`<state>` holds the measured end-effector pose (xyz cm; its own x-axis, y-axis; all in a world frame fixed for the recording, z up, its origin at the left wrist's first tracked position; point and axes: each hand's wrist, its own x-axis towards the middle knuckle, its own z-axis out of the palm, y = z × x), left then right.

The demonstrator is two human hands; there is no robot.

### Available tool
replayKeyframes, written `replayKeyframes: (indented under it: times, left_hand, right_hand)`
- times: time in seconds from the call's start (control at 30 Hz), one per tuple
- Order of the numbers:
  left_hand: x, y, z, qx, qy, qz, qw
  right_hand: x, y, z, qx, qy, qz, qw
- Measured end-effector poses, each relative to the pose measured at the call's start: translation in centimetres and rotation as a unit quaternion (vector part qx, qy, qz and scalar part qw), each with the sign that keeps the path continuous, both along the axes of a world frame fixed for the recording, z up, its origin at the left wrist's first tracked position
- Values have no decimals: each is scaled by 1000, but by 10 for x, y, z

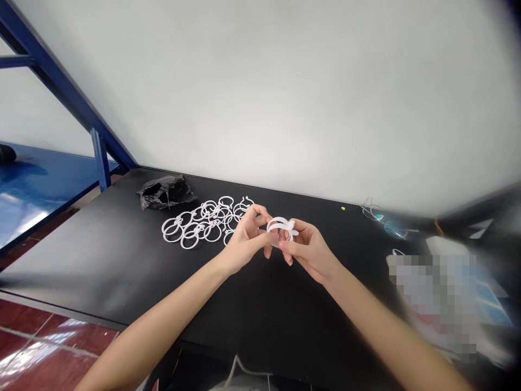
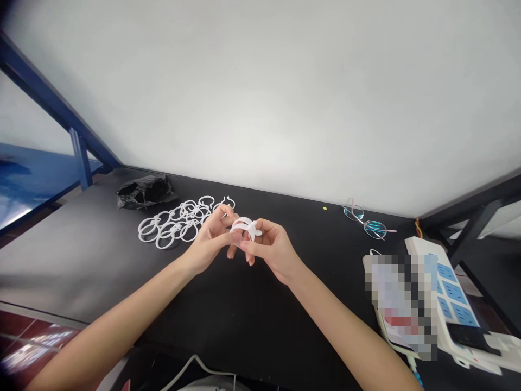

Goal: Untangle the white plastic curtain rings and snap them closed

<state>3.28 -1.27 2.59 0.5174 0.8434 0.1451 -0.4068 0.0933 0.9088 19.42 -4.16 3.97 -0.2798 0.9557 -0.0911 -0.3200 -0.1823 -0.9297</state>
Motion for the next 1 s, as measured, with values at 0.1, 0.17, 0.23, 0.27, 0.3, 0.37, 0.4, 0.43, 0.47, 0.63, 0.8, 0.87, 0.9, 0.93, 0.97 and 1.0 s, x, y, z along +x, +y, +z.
replayKeyframes:
  times: [0.1,0.17,0.23,0.27,0.3,0.37,0.4,0.43,0.47,0.63,0.8,0.87,0.9,0.93,0.97,1.0]
  left_hand:
    - [0,1,-2,59,108,35,992]
    - [0,1,-5,113,178,41,977]
    - [0,2,-9,144,204,39,968]
    - [1,2,-11,145,198,35,969]
    - [2,2,-13,135,183,24,974]
    - [3,3,-15,95,144,-22,985]
    - [3,2,-16,71,128,-52,988]
    - [4,2,-17,51,118,-83,988]
    - [4,2,-17,40,112,-108,987]
    - [1,0,-18,146,167,-86,971]
    - [-3,4,-18,220,240,-35,945]
    - [-5,7,-15,207,239,-47,948]
    - [-6,7,-14,200,237,-59,949]
    - [-7,8,-13,199,235,-69,949]
    - [-7,9,-13,207,234,-76,947]
    - [-8,10,-14,222,236,-79,943]
  right_hand:
    - [0,-1,-1,-7,-25,47,999]
    - [0,-2,0,-13,-40,72,997]
    - [0,-3,2,-17,-45,96,994]
    - [0,-4,3,-18,-48,107,993]
    - [0,-4,4,-17,-53,116,992]
    - [1,-5,6,-10,-72,126,989]
    - [1,-6,6,-5,-82,126,989]
    - [0,-6,6,-1,-92,125,988]
    - [0,-6,6,0,-99,123,987]
    - [-7,-9,-1,-35,-118,69,990]
    - [-10,-10,0,-19,-116,78,990]
    - [-8,-10,3,-1,-112,106,988]
    - [-7,-10,4,2,-113,118,987]
    - [-7,-10,5,2,-115,128,985]
    - [-6,-10,5,-2,-118,135,984]
    - [-7,-11,5,-9,-120,139,983]
